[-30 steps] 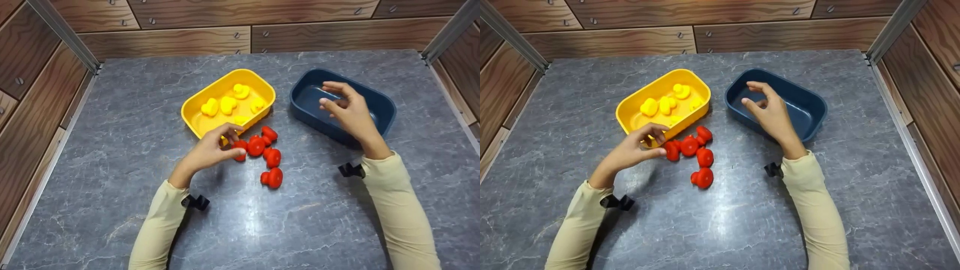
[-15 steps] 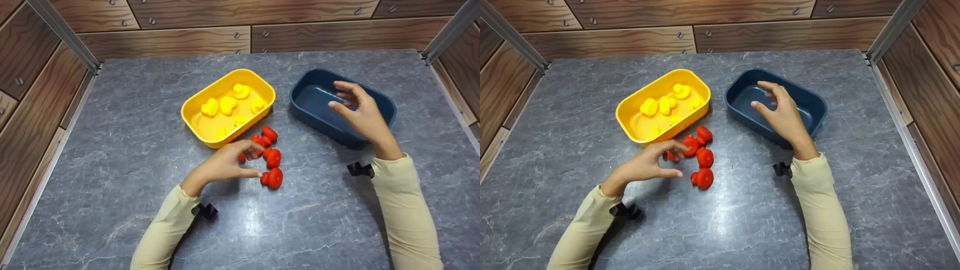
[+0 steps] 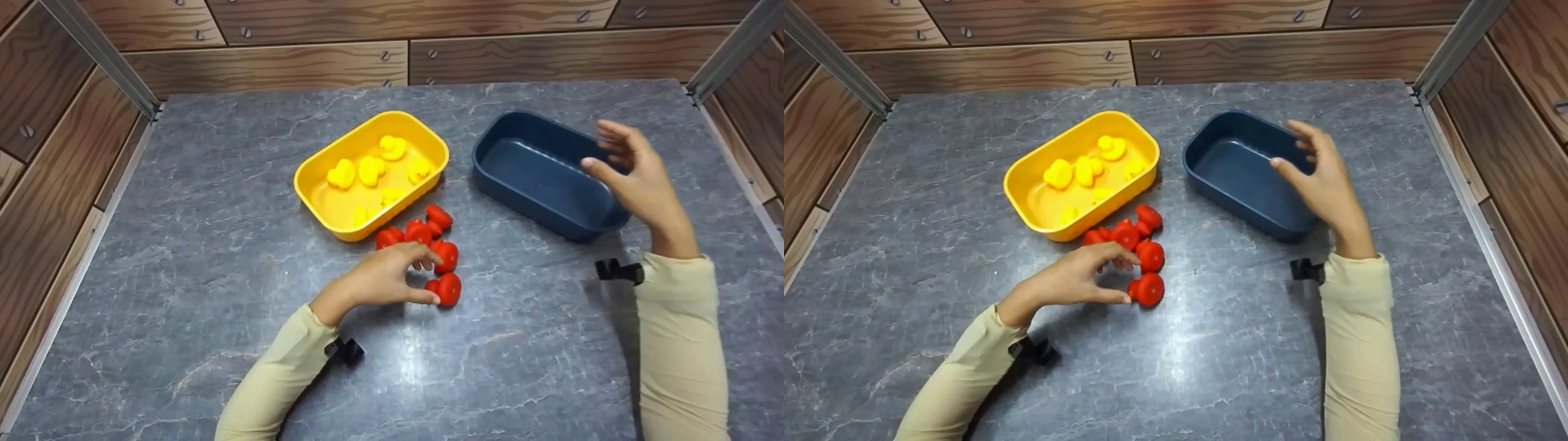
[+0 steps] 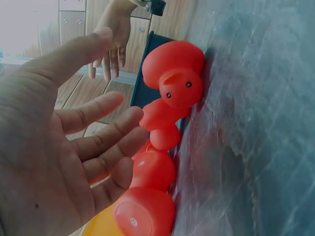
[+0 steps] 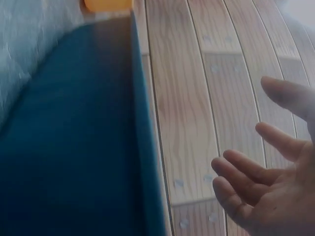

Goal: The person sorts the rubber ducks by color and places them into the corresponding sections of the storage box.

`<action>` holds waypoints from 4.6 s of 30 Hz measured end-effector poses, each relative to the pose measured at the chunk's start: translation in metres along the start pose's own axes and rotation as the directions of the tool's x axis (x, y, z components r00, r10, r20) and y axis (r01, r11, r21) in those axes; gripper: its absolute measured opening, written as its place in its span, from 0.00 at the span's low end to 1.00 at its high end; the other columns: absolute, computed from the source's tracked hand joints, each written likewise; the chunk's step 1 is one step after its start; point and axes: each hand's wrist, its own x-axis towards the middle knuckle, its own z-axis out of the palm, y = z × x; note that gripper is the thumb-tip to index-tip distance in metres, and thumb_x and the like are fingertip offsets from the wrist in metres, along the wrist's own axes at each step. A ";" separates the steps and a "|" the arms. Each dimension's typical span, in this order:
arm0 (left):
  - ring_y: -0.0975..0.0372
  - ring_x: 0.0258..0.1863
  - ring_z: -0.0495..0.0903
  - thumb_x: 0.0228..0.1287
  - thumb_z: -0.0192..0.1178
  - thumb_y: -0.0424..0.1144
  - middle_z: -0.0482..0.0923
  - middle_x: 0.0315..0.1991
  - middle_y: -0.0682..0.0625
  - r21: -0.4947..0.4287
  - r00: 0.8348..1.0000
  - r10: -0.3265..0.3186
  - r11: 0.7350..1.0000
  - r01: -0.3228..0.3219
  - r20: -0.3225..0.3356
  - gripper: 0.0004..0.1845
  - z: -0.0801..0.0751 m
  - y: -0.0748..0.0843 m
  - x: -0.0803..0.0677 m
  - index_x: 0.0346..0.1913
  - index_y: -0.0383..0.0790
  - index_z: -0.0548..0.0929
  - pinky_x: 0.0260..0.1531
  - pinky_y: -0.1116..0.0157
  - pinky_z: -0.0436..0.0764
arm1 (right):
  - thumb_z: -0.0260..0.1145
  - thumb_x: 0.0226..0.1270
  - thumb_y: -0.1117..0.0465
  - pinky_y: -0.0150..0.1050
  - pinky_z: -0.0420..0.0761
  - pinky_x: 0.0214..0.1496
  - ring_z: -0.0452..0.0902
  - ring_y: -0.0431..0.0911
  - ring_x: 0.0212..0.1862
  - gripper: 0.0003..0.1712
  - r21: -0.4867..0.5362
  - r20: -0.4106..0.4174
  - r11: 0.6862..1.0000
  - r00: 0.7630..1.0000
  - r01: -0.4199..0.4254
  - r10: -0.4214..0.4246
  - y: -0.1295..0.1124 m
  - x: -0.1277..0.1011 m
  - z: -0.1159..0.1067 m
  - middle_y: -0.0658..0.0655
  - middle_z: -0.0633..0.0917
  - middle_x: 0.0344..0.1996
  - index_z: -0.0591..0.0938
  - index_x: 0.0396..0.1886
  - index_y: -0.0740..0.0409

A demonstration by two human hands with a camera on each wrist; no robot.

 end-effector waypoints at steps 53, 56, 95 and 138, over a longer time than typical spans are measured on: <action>0.65 0.35 0.75 0.58 0.67 0.47 0.78 0.39 0.53 0.078 0.997 -0.062 0.995 0.058 0.047 0.18 0.020 -0.005 0.010 0.49 0.45 0.80 0.36 0.70 0.72 | 0.58 0.71 0.46 0.15 0.65 0.44 0.53 0.60 0.69 0.43 -0.132 0.277 0.924 0.881 -0.359 0.383 0.078 -0.004 -0.048 0.69 0.48 0.75 0.49 0.77 0.50; 0.65 0.34 0.74 0.58 0.67 0.46 0.78 0.38 0.53 0.056 0.997 -0.055 0.997 0.053 0.045 0.18 0.020 -0.006 0.010 0.49 0.44 0.80 0.35 0.70 0.72 | 0.57 0.71 0.47 0.15 0.65 0.44 0.52 0.60 0.70 0.43 -0.132 0.284 0.921 0.876 -0.367 0.390 0.081 -0.004 -0.049 0.69 0.47 0.75 0.48 0.78 0.51; 0.59 0.39 0.75 0.57 0.69 0.41 0.80 0.39 0.46 -0.167 0.978 0.104 0.977 -0.134 -0.179 0.18 -0.008 0.021 0.018 0.48 0.38 0.80 0.40 0.66 0.74 | 0.57 0.72 0.52 0.23 0.73 0.45 0.66 0.23 0.47 0.40 -0.068 0.298 0.923 0.876 -0.378 0.380 0.091 -0.007 -0.052 0.68 0.54 0.72 0.49 0.77 0.47; 0.65 0.45 0.75 0.59 0.65 0.53 0.80 0.45 0.56 -0.120 0.880 -0.195 0.980 0.158 -0.432 0.21 0.029 0.088 0.136 0.54 0.49 0.80 0.41 0.71 0.71 | 0.58 0.71 0.51 0.24 0.77 0.43 0.73 0.26 0.42 0.42 -0.019 0.340 0.905 0.848 -0.425 0.406 0.088 -0.007 -0.052 0.75 0.48 0.73 0.46 0.77 0.41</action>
